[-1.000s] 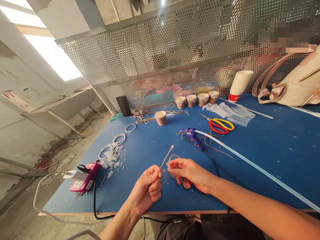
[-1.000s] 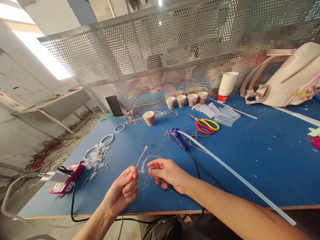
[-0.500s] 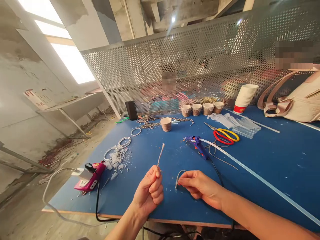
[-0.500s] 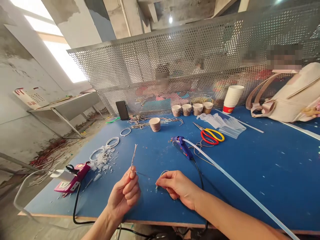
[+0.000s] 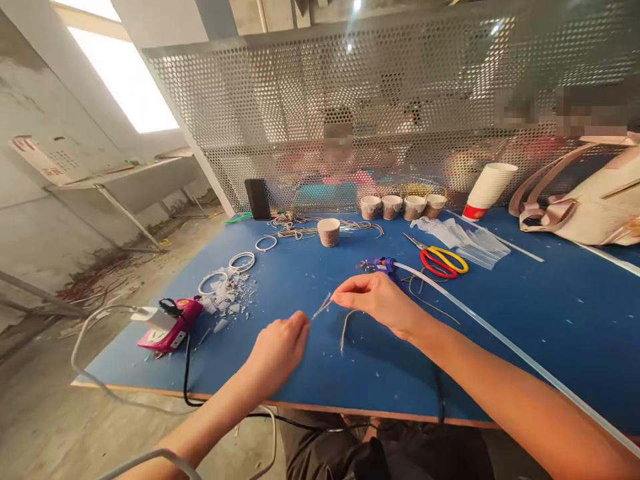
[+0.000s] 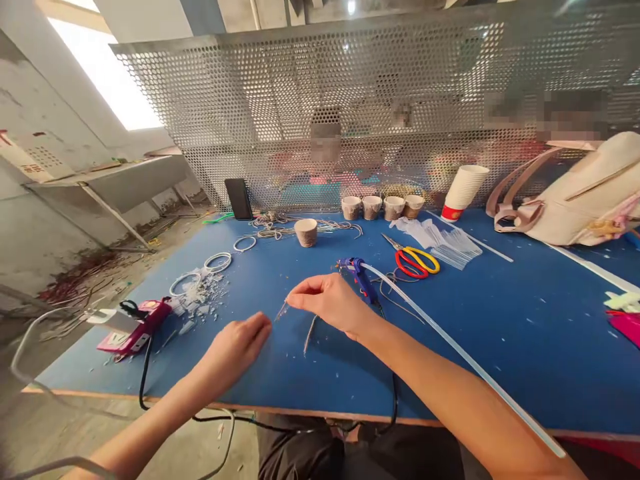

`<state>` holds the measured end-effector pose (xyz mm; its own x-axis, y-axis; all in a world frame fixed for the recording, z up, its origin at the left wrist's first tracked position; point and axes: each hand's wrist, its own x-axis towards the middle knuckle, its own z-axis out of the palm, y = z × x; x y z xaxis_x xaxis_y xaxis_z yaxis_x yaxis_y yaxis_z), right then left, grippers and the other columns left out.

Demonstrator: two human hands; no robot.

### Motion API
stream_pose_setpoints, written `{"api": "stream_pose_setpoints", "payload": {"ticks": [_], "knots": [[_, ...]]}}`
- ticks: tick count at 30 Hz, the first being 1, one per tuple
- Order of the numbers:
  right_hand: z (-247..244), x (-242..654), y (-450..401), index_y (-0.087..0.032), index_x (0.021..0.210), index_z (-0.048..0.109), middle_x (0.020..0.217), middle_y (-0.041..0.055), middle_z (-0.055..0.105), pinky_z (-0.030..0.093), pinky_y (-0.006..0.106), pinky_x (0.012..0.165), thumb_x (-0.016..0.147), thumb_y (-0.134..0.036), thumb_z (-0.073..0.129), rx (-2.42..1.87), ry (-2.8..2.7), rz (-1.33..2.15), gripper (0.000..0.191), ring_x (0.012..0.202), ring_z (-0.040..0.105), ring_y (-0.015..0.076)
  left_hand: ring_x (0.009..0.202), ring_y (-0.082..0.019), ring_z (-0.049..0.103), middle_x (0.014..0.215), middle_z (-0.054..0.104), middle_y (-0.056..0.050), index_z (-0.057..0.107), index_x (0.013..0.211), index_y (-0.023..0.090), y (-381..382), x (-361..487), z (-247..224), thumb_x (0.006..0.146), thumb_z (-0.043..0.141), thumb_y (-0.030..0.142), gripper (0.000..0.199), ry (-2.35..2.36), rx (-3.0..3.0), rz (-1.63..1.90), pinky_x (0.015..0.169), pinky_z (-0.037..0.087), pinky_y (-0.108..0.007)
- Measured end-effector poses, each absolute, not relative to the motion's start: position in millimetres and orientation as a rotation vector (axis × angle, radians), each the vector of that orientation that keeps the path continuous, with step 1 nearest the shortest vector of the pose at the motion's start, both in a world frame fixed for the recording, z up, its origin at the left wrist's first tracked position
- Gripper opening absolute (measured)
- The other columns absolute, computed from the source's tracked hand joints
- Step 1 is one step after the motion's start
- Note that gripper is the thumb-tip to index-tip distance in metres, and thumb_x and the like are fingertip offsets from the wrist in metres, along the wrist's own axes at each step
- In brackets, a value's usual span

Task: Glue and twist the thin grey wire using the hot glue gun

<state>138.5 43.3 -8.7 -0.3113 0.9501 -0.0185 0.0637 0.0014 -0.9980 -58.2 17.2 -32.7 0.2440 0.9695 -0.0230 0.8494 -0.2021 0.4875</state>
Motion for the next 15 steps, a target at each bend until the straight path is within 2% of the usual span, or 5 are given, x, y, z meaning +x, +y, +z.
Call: {"api": "stream_pose_setpoints", "payload": {"ticks": [3,7,12,15], "knots": [[-6.5,139.2,18.7,-0.018,0.071,0.071,0.064,-0.0023,0.061,0.039,0.022,0.055,0.077,-0.026,0.062,-1.055,-1.712,1.174,0.013,0.059,0.050,0.0098,0.049,-0.013,0.043,0.052,0.047,0.003,0.051,0.064,0.021,22.6,-62.8,-33.1,0.082,0.047,0.030,0.021,1.649,1.859,0.856,0.052,0.030,-0.024],[-25.8,141.4,-2.8,-0.018,0.077,0.071,0.058,-0.0021,0.053,0.036,0.022,0.052,0.084,-0.020,0.055,-0.950,-1.943,0.821,0.017,0.054,0.047,0.0097,0.039,-0.006,0.025,0.045,0.033,0.010,0.053,0.073,0.020,24.1,-58.5,-31.7,0.078,0.057,0.040,0.021,1.282,1.202,1.252,0.040,0.020,-0.018],[-56.4,148.7,0.0,-0.019,0.087,0.070,0.059,0.0018,0.057,0.032,0.027,0.055,0.091,-0.018,0.044,-0.788,-2.389,0.168,0.026,0.055,0.047,0.0134,0.035,-0.003,0.011,0.040,0.028,0.012,0.054,0.076,0.018,23.7,-45.9,-36.1,0.075,0.066,0.034,0.020,0.829,0.784,1.163,0.033,0.013,-0.014],[-67.4,152.2,7.9,-0.020,0.086,0.070,0.061,0.0033,0.060,0.028,0.030,0.054,0.092,-0.018,0.042,-0.799,-2.494,-0.030,0.028,0.055,0.046,0.0148,0.034,-0.002,0.008,0.040,0.025,0.013,0.055,0.074,0.018,23.2,-42.2,-40.2,0.076,0.067,0.031,0.018,0.674,0.706,0.997,0.031,0.014,-0.012]]}}
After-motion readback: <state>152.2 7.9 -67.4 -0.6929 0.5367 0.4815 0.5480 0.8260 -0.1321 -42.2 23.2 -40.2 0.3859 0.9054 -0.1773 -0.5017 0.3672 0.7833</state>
